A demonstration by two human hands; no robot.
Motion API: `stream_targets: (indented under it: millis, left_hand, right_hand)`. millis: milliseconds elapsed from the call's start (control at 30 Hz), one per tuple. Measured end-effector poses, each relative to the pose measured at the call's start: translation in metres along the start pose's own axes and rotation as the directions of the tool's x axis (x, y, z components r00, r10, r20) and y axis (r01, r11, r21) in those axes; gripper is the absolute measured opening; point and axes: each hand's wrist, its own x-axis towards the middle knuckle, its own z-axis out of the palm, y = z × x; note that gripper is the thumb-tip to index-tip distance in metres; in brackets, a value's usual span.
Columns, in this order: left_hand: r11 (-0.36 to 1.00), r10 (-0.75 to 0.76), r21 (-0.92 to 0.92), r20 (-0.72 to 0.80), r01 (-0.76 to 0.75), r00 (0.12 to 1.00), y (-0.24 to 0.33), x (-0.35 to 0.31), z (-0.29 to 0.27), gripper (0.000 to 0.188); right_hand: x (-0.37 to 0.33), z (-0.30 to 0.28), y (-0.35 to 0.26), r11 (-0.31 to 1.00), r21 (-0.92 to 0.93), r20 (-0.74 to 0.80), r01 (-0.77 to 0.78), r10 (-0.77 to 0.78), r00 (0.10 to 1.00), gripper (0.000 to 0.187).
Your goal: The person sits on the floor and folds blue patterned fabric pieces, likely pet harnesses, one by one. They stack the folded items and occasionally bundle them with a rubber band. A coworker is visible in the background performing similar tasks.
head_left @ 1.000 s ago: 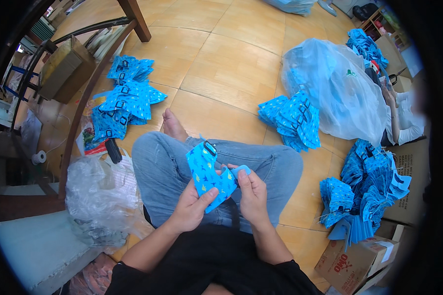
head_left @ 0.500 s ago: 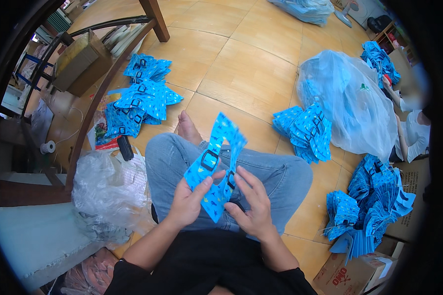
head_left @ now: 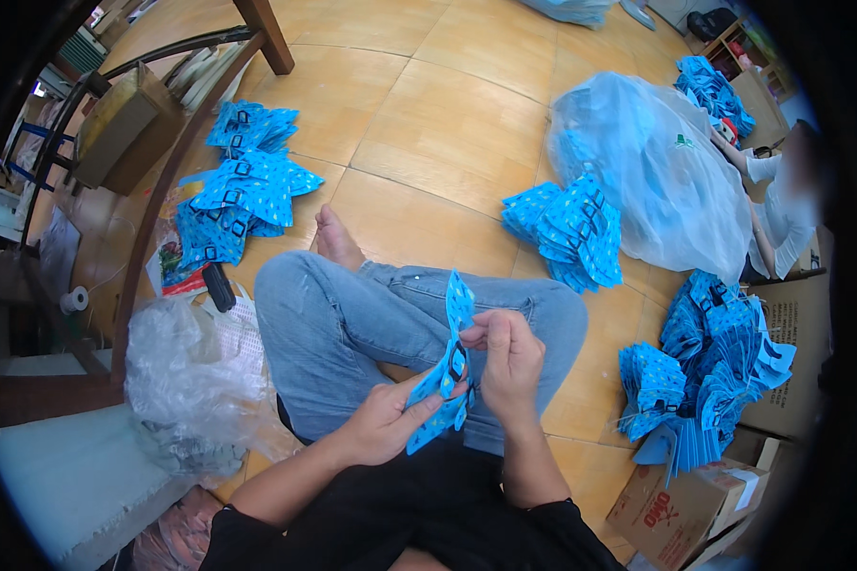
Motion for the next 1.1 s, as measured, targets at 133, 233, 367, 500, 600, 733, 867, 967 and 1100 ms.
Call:
stream_targets:
  millis: [133, 233, 367, 500, 600, 733, 867, 967, 1100]
  left_hand:
    - [0.994, 0.046, -0.092, -0.179, -0.063, 0.983, -0.001, 0.008, 0.001, 0.037]
    - [0.989, 0.034, 0.149, -0.181, -0.007, 0.983, 0.003, 0.008, -0.005, 0.036]
    - [0.991, -0.052, 0.115, -0.135, 0.068, 0.99, 0.006, 0.007, -0.004, 0.037]
    - [0.992, -0.065, -0.11, -0.091, 0.055, 0.994, 0.003, 0.009, -0.003, 0.039]
    - [0.969, -0.087, -0.233, -0.023, 0.079, 0.996, 0.0, 0.009, -0.004, 0.04]
    - [0.904, -0.12, -0.42, -0.061, 0.083, 0.991, -0.002, 0.012, -0.001, 0.039]
    - [0.86, -0.108, -0.506, -0.294, -0.059, 0.95, 0.001, 0.015, -0.008, 0.038]
    - [0.789, -0.056, -0.587, -0.362, -0.181, 0.931, 0.006, 0.014, -0.014, 0.042]
    - [0.894, 0.014, -0.424, -0.298, -0.145, 0.955, 0.004, 0.016, -0.003, 0.045]
  right_hand:
    - [0.001, -0.001, -0.01, 0.939, -0.115, 0.086, 0.325, -0.317, 0.945, 0.021]
    - [-0.005, 0.01, -0.016, 0.909, -0.182, 0.171, 0.375, -0.346, 0.923, 0.022]
    - [-0.004, 0.009, -0.011, 0.982, -0.071, 0.159, 0.176, -0.163, 0.974, 0.024]
    - [-0.007, 0.004, -0.003, 0.997, -0.052, 0.161, 0.063, -0.054, 0.985, 0.027]
    - [-0.006, 0.005, 0.002, 0.999, 0.034, 0.163, -0.03, 0.024, 0.986, 0.028]
    - [-0.002, 0.002, 0.003, 0.972, 0.179, 0.244, -0.151, 0.105, 0.964, 0.028]
    - [-0.001, 0.002, 0.002, 0.922, -0.144, 0.147, 0.361, -0.341, 0.929, 0.038]
    - [-0.007, 0.008, 0.001, 0.915, -0.143, 0.251, 0.378, -0.336, 0.908, 0.05]
    - [-0.009, 0.015, 0.003, 0.932, -0.125, 0.258, 0.341, -0.301, 0.918, 0.053]
